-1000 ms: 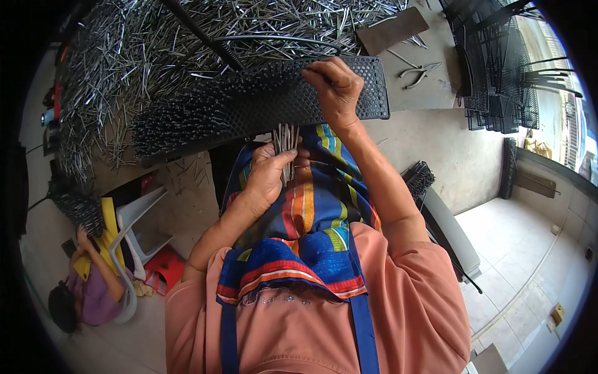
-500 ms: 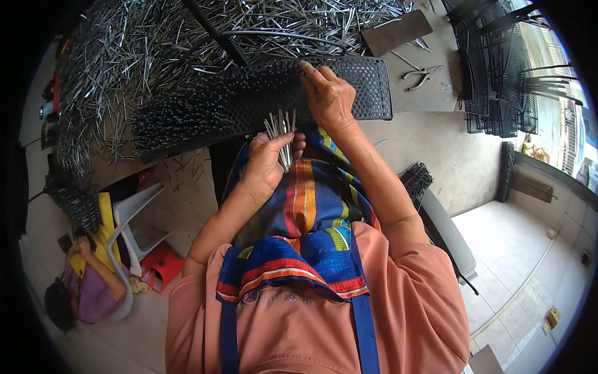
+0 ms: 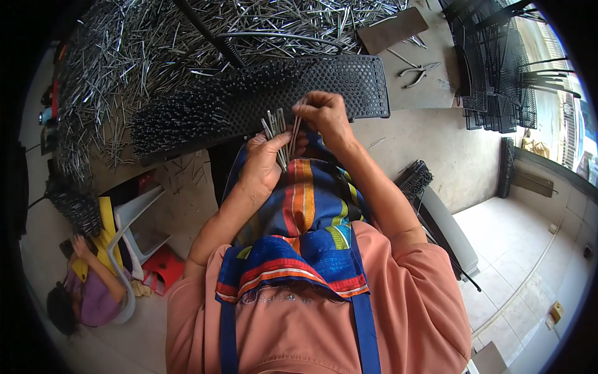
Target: Organizing bundles of thin metal rods by inserting them into a perforated plate at a workbench.
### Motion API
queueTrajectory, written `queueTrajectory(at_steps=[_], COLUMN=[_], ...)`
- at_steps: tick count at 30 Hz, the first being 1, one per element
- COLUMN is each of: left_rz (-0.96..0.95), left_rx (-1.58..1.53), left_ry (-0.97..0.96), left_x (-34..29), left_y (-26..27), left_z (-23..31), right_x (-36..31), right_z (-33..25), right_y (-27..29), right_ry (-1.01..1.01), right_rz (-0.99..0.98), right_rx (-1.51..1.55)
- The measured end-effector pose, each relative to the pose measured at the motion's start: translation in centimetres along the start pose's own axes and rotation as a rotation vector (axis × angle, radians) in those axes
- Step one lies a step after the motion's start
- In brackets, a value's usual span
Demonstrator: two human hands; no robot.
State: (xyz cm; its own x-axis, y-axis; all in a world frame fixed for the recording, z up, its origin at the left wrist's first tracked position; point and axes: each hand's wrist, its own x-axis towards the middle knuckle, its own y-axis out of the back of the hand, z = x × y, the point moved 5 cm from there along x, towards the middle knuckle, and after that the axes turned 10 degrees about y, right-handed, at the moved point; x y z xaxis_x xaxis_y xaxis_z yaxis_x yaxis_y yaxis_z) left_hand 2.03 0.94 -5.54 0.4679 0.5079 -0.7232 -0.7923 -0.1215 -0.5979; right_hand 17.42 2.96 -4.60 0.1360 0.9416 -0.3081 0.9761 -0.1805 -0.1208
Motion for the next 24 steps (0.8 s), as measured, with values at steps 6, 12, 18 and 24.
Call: queueTrajectory(at_steps=[6,12,18,24], left_rz=[0.124,0.038,0.086,0.050], left_rx=[0.060,0.045,0.031,0.019], left_ry=[0.058,0.024,0.043,0.029], left_x=[-0.5,-0.2,-0.2,-0.5], left_y=[1.0,0.9,1.5,1.6], left_z=[-0.1,0.3,0.0,-0.1], right_x=[1.2,1.3,1.3,1.1], right_z=[-3.9,-5.3,-6.1,-5.6], right_y=[1.5,0.2,-0.3,-0.5], right_ry=[0.593,0.891,0.925,0.924], right_rz=[0.415,0.359,0.280,0.278], right_rx=[-0.007,-0.394,-0.460,-0.416])
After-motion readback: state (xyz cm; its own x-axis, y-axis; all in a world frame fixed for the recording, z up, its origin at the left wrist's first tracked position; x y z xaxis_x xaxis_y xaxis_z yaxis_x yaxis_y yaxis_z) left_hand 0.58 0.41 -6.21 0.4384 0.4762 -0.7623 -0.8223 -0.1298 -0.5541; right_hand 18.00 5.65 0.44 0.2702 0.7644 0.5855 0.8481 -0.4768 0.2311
